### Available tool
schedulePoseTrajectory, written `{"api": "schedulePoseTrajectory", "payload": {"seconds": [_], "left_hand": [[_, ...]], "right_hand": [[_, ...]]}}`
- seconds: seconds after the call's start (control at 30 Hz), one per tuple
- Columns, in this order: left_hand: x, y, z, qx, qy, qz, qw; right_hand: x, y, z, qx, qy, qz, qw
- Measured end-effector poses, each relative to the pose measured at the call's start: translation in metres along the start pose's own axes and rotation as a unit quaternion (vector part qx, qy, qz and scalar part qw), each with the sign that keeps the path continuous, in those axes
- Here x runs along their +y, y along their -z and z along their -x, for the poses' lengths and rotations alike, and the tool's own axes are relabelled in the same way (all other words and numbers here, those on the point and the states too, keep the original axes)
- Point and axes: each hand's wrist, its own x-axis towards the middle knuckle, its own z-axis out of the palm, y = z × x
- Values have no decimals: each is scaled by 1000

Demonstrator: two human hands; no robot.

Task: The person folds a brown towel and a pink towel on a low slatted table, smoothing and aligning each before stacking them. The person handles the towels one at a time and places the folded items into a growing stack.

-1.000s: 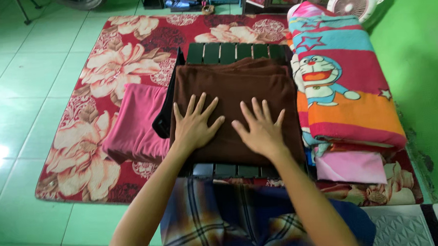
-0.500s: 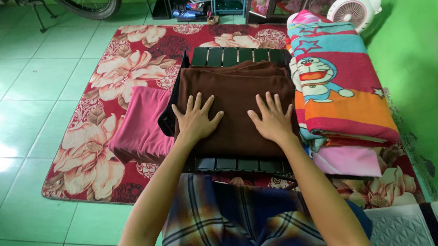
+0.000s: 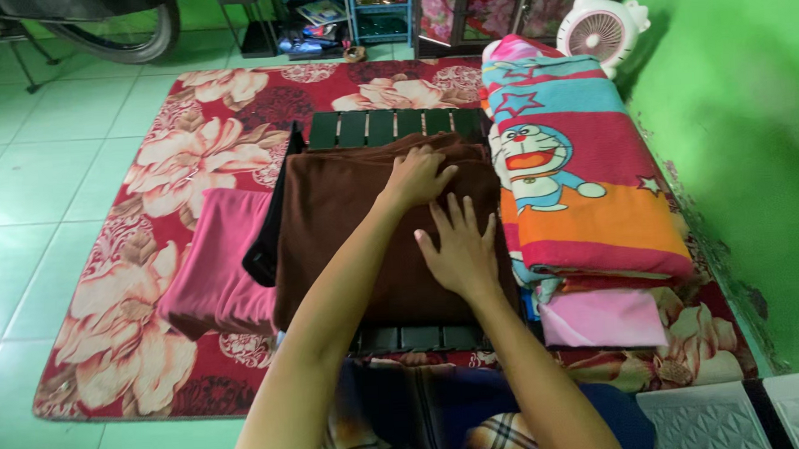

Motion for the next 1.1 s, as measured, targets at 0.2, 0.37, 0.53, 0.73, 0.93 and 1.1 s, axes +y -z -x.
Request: {"api": "schedulePoseTrajectory", "payload": {"seconds": [0.2, 0.37, 0.53, 0.73, 0.93, 1.1], "left_hand": [[30, 0, -34, 8, -40, 55, 998], [36, -12, -41, 49, -51, 59, 996], [30, -15, -37, 68, -79, 26, 994], [29, -10, -37, 146, -95, 60, 983], [21, -22, -57, 140, -64, 60, 986], [13, -41, -68, 112, -27, 44, 992]], "right_hand": [[-2, 4, -3, -7, 0, -1, 1000], [-1, 7, -4, -30, -11, 3, 999], [-3, 7, -3, -20, -6, -3, 1000], [-5, 7, -4, 12, 7, 41, 999], [-5, 5, -4, 23, -6, 63, 998], [-9, 8, -5, 32, -12, 87, 996]]}}
